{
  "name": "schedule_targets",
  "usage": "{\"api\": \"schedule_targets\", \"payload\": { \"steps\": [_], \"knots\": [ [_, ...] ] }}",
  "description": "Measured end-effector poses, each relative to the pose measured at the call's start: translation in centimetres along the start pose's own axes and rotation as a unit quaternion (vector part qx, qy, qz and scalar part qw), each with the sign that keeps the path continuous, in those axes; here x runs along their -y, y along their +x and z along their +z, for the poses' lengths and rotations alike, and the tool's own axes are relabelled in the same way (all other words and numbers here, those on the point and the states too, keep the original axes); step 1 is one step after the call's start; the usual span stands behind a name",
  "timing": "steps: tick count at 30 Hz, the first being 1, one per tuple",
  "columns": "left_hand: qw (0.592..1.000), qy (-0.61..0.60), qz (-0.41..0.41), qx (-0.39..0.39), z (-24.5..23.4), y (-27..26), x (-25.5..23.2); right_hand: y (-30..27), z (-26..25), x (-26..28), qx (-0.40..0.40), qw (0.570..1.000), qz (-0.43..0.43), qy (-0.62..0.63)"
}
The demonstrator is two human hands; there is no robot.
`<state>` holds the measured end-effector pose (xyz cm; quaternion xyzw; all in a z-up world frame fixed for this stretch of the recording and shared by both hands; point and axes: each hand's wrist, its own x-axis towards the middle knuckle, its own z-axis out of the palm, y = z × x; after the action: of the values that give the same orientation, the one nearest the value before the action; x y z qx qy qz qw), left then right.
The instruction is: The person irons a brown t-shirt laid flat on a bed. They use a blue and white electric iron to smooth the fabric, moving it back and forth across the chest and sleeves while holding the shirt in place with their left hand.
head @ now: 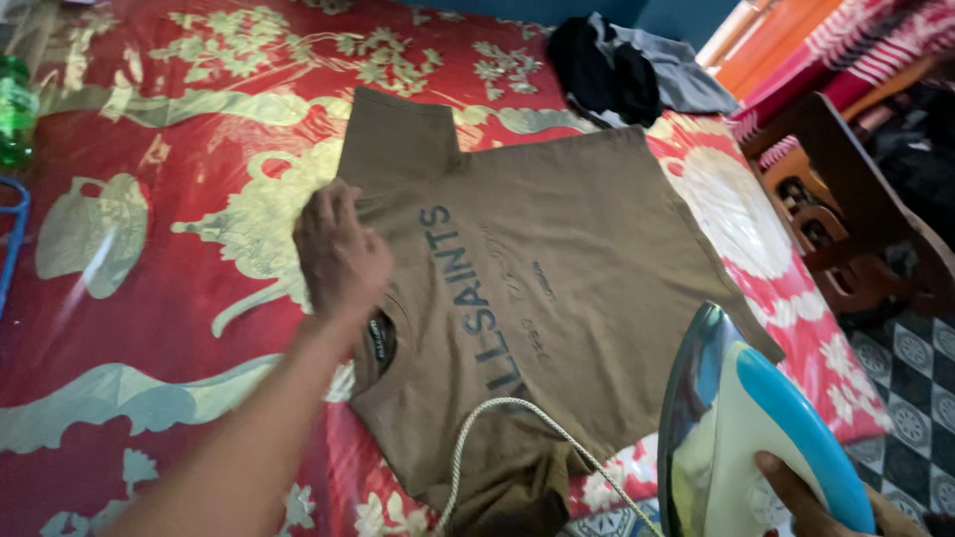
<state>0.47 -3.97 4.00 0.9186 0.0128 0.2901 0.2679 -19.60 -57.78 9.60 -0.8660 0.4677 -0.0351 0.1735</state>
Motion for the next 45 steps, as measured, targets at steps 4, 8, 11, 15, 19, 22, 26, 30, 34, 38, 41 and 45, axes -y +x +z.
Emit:
{"api": "schedule_targets", "payload": {
  "steps": [4,8,11,15,19,22,26,30,34,38,41,45],
  "knots": [
    [0.998,-0.057,0.005,0.021,0.7,-7.8,-11.2,0.8,-0.7,-2.3,-0.011,0.999,-0.004,0.041],
    [0.960,-0.192,0.047,0.200,-1.2,-16.8,-16.0,1.5,-0.4,-3.9,-0.016,0.996,-0.018,0.080],
    [0.934,-0.161,0.106,0.302,-2.3,-20.5,-18.0,3.3,-0.2,-4.3,-0.012,0.993,-0.042,0.110],
    [0.913,-0.140,0.100,0.370,-3.7,-22.2,-20.8,6.0,-0.4,-4.5,0.035,0.981,-0.079,0.171],
    [0.922,-0.127,0.168,0.324,-3.2,-23.3,-25.1,6.2,-4.2,-6.7,-0.033,0.841,-0.520,0.143],
    [0.895,-0.064,0.224,0.381,-1.5,-26.8,-27.2,1.8,-5.2,-5.3,0.154,0.950,-0.069,0.261],
    [0.873,-0.027,0.305,0.379,2.8,-32.8,-27.0,-2.9,-9.9,-2.4,0.183,0.931,-0.005,0.316],
    [0.774,-0.016,0.065,0.629,6.7,-37.2,-26.0,-3.2,-10.7,-1.1,0.250,0.918,-0.045,0.305],
    [0.749,-0.032,-0.081,0.657,6.8,-38.9,-25.2,-2.9,-9.3,0.0,0.280,0.907,-0.118,0.291],
    [0.747,-0.114,-0.270,0.597,5.3,-39.7,-25.1,-2.5,-7.6,1.2,0.318,0.894,-0.154,0.276],
    [0.733,-0.232,-0.457,0.447,3.8,-38.9,-23.5,-2.0,-6.6,1.9,0.336,0.892,-0.171,0.249],
    [0.869,-0.072,-0.490,0.020,3.0,-36.9,-18.8,-2.0,-6.0,2.0,0.328,0.905,-0.166,0.213]
  ]
}}
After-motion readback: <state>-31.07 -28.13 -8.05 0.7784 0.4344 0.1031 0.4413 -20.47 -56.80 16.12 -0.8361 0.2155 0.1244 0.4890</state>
